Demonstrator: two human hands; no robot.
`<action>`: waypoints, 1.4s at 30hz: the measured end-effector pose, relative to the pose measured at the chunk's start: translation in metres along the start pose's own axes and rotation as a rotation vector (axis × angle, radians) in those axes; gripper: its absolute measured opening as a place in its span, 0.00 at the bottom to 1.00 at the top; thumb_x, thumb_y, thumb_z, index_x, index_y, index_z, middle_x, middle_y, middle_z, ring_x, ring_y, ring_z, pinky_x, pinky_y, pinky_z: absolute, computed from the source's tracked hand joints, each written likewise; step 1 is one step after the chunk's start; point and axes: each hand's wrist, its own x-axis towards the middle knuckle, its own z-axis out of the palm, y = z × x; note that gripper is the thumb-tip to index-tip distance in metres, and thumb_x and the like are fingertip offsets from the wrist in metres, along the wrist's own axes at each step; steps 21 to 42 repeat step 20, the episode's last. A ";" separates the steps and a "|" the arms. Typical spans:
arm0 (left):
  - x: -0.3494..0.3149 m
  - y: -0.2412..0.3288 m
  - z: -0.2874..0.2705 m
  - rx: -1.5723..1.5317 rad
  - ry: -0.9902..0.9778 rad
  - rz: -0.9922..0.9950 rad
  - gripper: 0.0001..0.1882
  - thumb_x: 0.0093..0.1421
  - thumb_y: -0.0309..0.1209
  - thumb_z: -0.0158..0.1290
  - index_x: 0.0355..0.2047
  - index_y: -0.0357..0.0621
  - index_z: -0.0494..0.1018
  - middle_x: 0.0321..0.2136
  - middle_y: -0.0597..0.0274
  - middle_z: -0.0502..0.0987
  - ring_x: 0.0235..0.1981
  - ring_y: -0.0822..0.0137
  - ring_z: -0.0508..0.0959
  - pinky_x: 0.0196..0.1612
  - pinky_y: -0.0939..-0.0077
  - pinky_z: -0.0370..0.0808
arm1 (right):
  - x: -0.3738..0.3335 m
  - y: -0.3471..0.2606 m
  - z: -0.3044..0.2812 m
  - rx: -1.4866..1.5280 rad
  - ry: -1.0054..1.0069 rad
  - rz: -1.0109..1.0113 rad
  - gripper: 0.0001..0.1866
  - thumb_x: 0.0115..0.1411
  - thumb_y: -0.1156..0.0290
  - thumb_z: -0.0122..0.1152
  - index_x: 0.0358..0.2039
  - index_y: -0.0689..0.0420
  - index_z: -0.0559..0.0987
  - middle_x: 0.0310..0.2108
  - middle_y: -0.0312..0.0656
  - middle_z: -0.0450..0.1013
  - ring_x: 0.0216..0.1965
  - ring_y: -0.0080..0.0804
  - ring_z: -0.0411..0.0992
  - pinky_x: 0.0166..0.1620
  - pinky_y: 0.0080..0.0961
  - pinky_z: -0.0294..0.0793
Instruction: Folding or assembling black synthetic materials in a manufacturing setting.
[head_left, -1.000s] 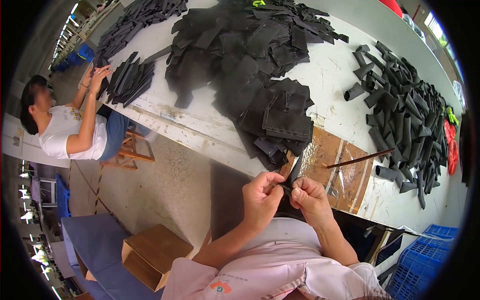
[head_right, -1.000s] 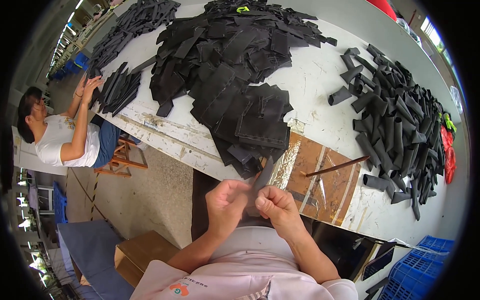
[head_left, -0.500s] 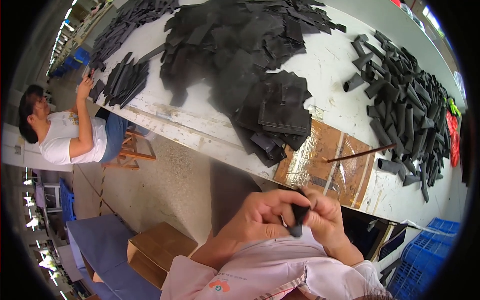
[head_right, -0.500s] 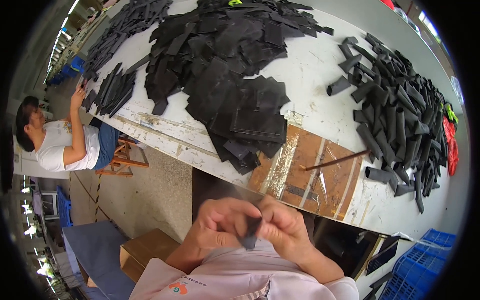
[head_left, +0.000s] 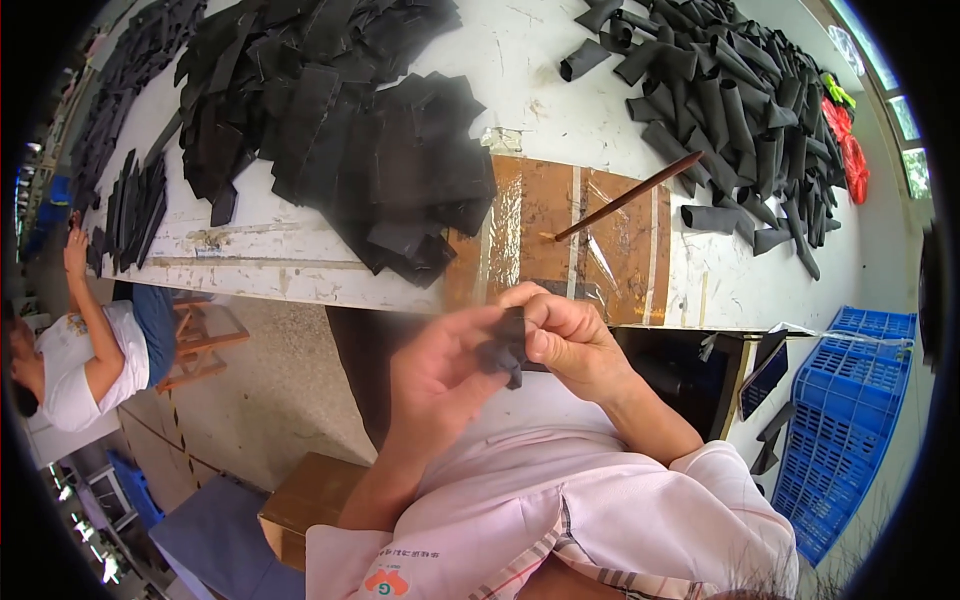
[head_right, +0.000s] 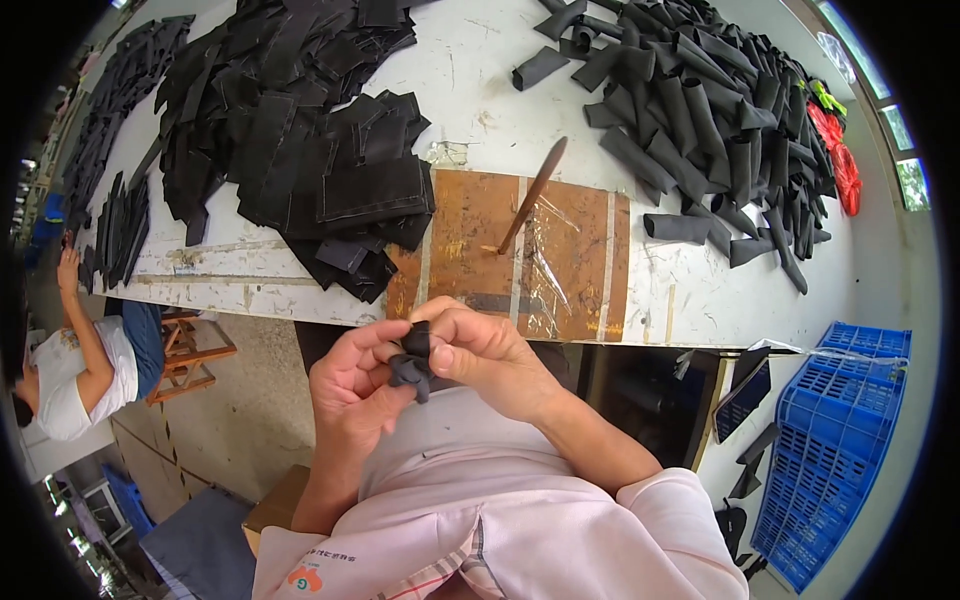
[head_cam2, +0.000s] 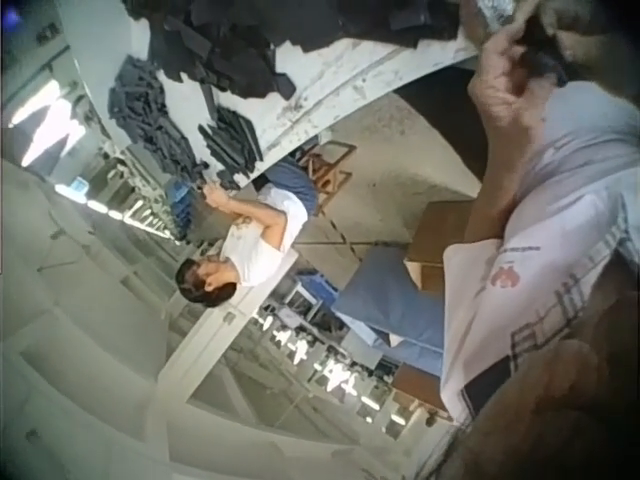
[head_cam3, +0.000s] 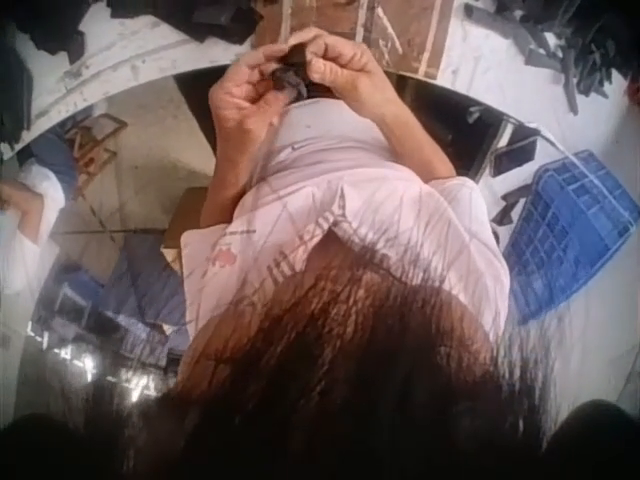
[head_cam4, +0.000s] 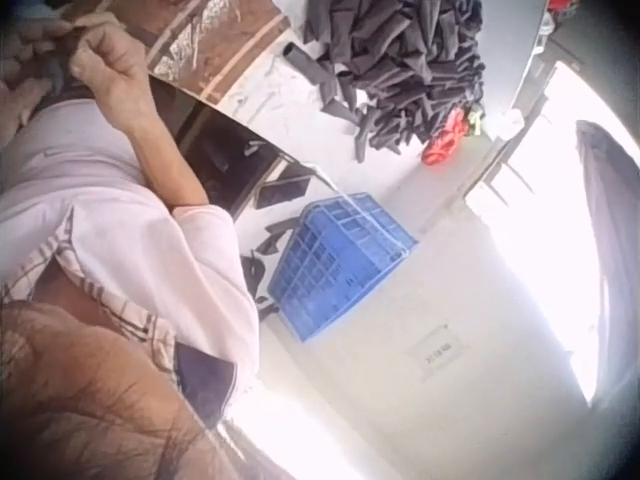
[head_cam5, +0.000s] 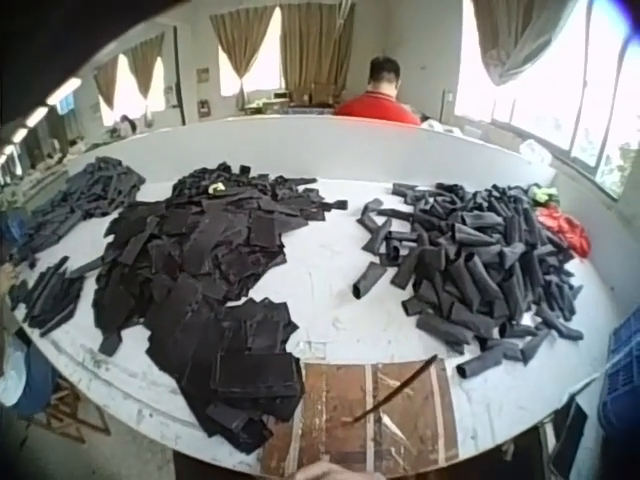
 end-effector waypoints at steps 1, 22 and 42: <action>-0.001 -0.002 0.003 0.276 0.024 0.108 0.21 0.45 0.18 0.53 0.42 0.32 0.65 0.28 0.62 0.71 0.21 0.79 0.69 0.21 0.91 0.63 | -0.002 0.006 -0.006 -0.105 -0.003 -0.078 0.06 0.56 0.72 0.51 0.25 0.60 0.69 0.34 0.35 0.64 0.29 0.18 0.63 0.34 0.17 0.65; 0.023 0.011 0.037 0.694 -0.034 0.367 0.06 0.50 0.18 0.52 0.30 0.37 0.72 0.28 0.62 0.68 0.26 0.76 0.68 0.28 0.87 0.65 | -0.014 -0.035 -0.006 -0.930 0.171 -0.398 0.08 0.46 0.79 0.57 0.27 0.59 0.68 0.31 0.41 0.65 0.28 0.32 0.66 0.29 0.23 0.67; 0.023 0.011 0.037 0.694 -0.034 0.367 0.06 0.50 0.18 0.52 0.30 0.37 0.72 0.28 0.62 0.68 0.26 0.76 0.68 0.28 0.87 0.65 | -0.014 -0.035 -0.006 -0.930 0.171 -0.398 0.08 0.46 0.79 0.57 0.27 0.59 0.68 0.31 0.41 0.65 0.28 0.32 0.66 0.29 0.23 0.67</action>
